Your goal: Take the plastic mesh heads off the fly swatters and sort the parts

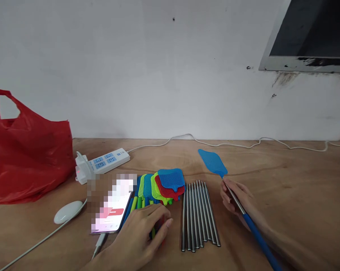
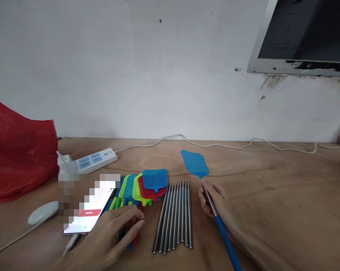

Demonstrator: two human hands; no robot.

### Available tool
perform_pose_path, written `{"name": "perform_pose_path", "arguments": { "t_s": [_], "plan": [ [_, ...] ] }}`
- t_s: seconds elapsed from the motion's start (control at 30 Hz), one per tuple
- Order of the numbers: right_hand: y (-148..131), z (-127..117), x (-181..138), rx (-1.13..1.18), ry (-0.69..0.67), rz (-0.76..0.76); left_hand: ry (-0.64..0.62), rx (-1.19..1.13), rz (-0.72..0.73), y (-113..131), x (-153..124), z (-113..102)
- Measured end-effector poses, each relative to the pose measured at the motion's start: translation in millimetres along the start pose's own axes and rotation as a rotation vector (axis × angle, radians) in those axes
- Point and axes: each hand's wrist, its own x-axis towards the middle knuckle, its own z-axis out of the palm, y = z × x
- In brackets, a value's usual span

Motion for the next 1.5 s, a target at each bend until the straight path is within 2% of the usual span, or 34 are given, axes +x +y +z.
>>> {"name": "perform_pose_path", "arguments": {
  "t_s": [0.07,0.1,0.13,0.33,0.57,0.7,0.77,0.9,1.0,1.1,1.3,1.5],
  "plan": [
    [5,-12,11,-0.317,0.136,-0.218,0.02,0.062,-0.013,-3,2,2],
    [7,-17,16,-0.541,0.155,-0.333,0.03,0.097,-0.018,-5,2,3],
    [9,-22,20,-0.624,0.159,-0.374,0.038,0.134,-0.024,-7,2,3],
    [11,-37,28,-0.993,0.177,-0.413,0.041,0.341,-0.094,-18,2,4],
    [16,-51,31,-1.325,0.275,-0.411,0.023,0.444,-0.226,-22,5,0],
    [11,-47,27,-1.424,0.328,-0.423,0.002,0.475,-0.224,-21,5,3],
    [7,-40,23,-1.456,0.302,-0.48,-0.017,0.487,-0.223,-20,4,5],
    [3,-22,9,-1.35,0.04,-0.634,-0.061,0.47,-0.237,-17,4,7],
    [4,-11,-1,-1.332,-0.088,-0.586,-0.082,0.468,-0.252,-15,5,7],
    [4,-6,-5,-1.336,-0.158,-0.529,-0.089,0.453,-0.259,-14,5,7],
    [1,-5,-6,-1.371,-0.143,-0.436,-0.103,0.409,-0.254,-13,6,6],
    [-1,-2,-8,-1.364,-0.143,-0.419,-0.126,0.357,-0.299,-9,5,5]
  ]
}}
